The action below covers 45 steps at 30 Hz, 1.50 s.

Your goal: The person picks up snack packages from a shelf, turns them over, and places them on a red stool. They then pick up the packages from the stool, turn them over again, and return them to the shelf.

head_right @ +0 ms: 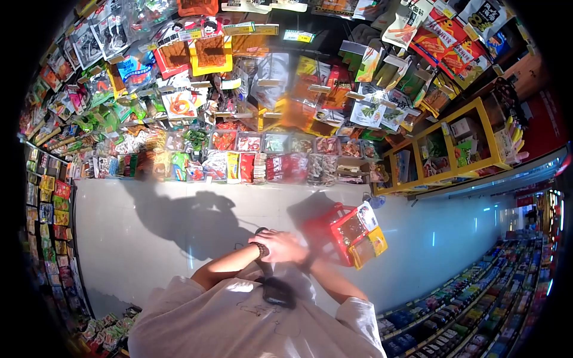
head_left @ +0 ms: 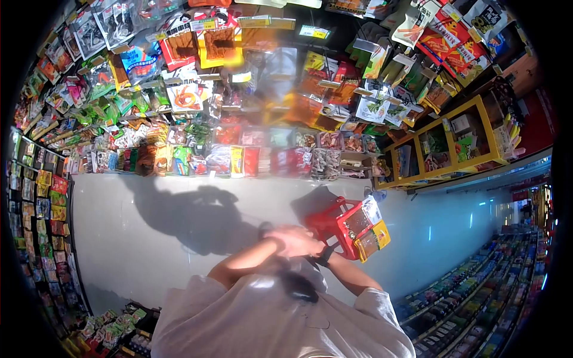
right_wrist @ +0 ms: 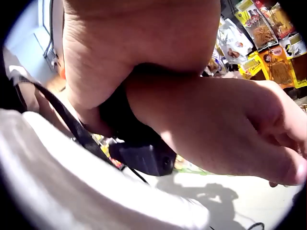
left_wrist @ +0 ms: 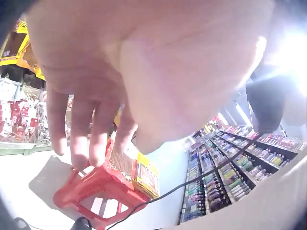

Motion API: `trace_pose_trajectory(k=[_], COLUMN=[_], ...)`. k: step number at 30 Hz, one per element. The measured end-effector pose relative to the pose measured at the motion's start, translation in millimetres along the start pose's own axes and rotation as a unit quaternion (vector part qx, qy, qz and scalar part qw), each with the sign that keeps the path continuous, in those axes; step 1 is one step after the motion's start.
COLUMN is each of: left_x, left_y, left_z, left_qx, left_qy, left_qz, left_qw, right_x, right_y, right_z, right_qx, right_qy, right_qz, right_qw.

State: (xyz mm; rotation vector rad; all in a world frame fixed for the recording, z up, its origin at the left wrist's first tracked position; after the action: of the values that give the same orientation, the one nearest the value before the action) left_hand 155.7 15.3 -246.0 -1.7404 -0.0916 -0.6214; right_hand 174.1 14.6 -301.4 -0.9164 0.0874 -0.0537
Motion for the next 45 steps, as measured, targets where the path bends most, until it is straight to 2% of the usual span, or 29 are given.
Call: trace_pose_trajectory(k=[4,8,11,15,16,17,19,20,21,22,25,28,31,35,36,40,41,43,44,45], left_x=[5,-37,-69,-102,-105,-105,-100,-97,-99,-103,-113,-122,-131,-141,-146,-149,-145,-132,-126,-109], left_y=[-22,60,110,175,182,174,141,120,109,105,98,97,99,114,119,131,132,118,108,68], left_z=[0,6,21,30,33,32,40,44,42,40,38,40,42,45,49,59,59,54,57,60], left_qx=[-0.031,-0.064,-0.080,-0.252,-0.259,-0.247,-0.076,0.000,0.009,-0.003,-0.041,-0.073,-0.113,-0.165,-0.119,0.068,0.113,0.198,0.239,0.279], left_qy=[-0.007,0.005,0.007,0.127,0.141,0.133,0.023,-0.017,-0.027,-0.032,-0.038,-0.045,-0.056,-0.078,-0.067,-0.021,-0.010,0.017,0.033,0.049], left_qz=[-0.009,-0.005,-0.005,-0.119,-0.127,-0.126,-0.020,0.044,0.071,0.072,0.066,0.055,0.042,0.026,0.021,0.000,-0.005,-0.014,-0.018,-0.024], left_qw=[0.999,0.998,0.997,0.952,0.947,0.952,0.997,0.999,0.997,0.997,0.996,0.995,0.991,0.983,0.990,0.997,0.994,0.980,0.970,0.959], right_x=[-19,-25,-26,-29,-32,-36,-41,-46,-49,-53,-65,-69,-75,-81,-79,-76,-73,-71,-71,-73], right_y=[-31,-10,17,40,36,25,24,28,33,38,59,47,69,65,79,69,65,56,57,58], right_z=[33,33,16,7,13,22,29,30,31,32,26,34,14,22,15,33,39,53,55,58], right_qx=[0.006,-0.084,-0.041,-0.056,-0.022,0.009,0.029,0.017,0.006,-0.021,-0.002,0.036,0.024,-0.013,-0.016,0.014,0.024,0.040,0.068,0.065], right_qy=[-0.035,-0.028,-0.043,-0.014,-0.031,-0.048,-0.057,-0.047,-0.039,0.002,-0.041,0.039,0.018,0.011,0.021,0.022,-0.005,-0.055,-0.059,-0.038], right_qz=[-0.012,-0.004,-0.025,0.022,-0.008,-0.038,-0.078,-0.087,-0.096,-0.047,0.007,0.051,0.102,0.072,0.075,0.067,0.037,-0.024,-0.027,-0.004], right_qw=[0.999,0.996,0.998,0.998,0.999,0.998,0.995,0.995,0.995,0.999,0.999,0.997,0.994,0.997,0.997,0.997,0.999,0.997,0.996,0.997])
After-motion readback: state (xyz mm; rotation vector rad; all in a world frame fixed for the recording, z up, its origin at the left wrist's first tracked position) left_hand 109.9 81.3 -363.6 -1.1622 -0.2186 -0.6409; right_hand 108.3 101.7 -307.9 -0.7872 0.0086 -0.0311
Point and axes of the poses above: each hand's wrist, its own x-axis away from the middle knuckle, its own z-axis out of the back of the hand, y = z × x, the point moved 2 cm from there along -x, towards the middle knuckle, and after that the axes turned 4 degrees about y, right-handed, at the moved point
